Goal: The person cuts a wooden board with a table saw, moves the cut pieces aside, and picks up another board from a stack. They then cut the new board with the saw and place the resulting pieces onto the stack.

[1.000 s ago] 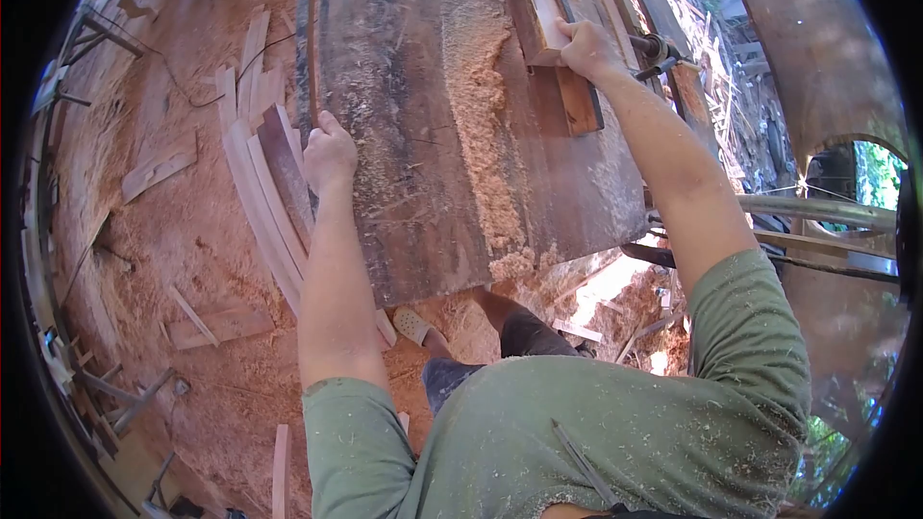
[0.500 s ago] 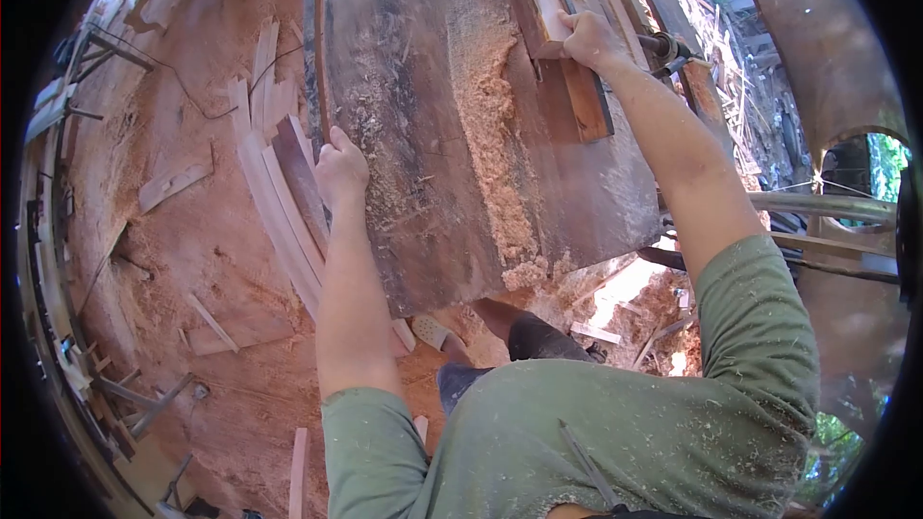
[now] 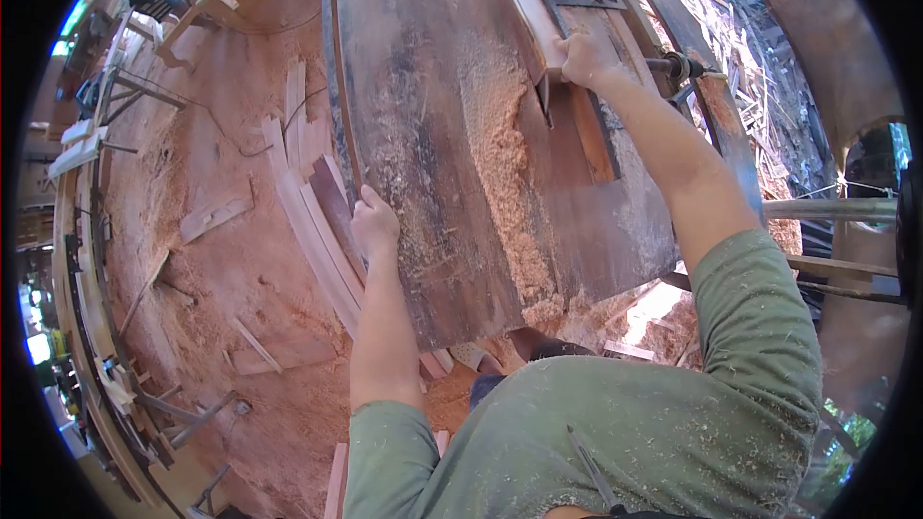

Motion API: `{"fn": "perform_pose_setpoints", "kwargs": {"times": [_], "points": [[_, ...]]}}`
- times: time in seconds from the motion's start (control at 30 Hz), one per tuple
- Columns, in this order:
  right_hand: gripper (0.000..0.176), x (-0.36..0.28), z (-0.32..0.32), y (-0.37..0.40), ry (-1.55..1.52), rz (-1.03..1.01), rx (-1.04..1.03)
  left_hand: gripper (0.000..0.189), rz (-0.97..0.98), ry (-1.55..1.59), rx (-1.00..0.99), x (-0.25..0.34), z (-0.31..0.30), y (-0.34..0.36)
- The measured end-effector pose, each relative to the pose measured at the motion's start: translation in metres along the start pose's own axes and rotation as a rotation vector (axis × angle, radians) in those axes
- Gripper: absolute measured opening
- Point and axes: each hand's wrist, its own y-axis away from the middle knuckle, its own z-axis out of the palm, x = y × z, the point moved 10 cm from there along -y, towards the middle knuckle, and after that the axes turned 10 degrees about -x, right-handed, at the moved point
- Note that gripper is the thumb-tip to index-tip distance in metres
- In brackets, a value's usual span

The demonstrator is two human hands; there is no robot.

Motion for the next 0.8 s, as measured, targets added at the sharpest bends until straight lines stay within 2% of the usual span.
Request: {"fn": "perform_pose_setpoints", "kwargs": {"times": [0.1,0.2,0.3,0.37,0.5,0.63,0.7,0.77,0.8], "points": [[0.03,0.006,0.004,-0.019,0.051,-0.035,-0.004,0.072,-0.045,-0.035,0.003,0.0,0.0,0.001],[0.028,0.003,-0.004,-0.036,0.001,-0.061,0.046,0.072,-0.002,-0.05,0.022,-0.005,0.004,-0.007],[0.029,0.012,-0.007,-0.06,-0.052,-0.006,0.034,0.071,-0.033,-0.033,0.008,-0.002,0.003,-0.008],[0.036,0.016,-0.006,-0.078,-0.079,0.053,-0.056,0.071,-0.025,-0.046,0.009,-0.002,0.004,-0.011],[0.034,0.001,-0.03,-0.109,-0.066,0.016,-0.097,0.07,-0.019,-0.04,0.004,-0.008,0.009,-0.019],[0.03,0.002,-0.033,-0.16,0.058,-0.013,-0.065,0.067,-0.048,-0.082,0.011,-0.011,0.012,-0.021],[0.03,-0.003,-0.042,-0.187,0.212,0.023,-0.043,0.066,-0.021,-0.085,0.015,-0.013,0.015,-0.024],[0.03,0.002,-0.039,-0.217,0.161,0.043,-0.071,0.064,-0.009,-0.102,0.029,-0.013,0.012,-0.023],[0.03,0.004,-0.042,-0.233,0.194,0.043,-0.014,0.063,0.001,-0.098,0.013,-0.013,0.014,-0.023]]}}
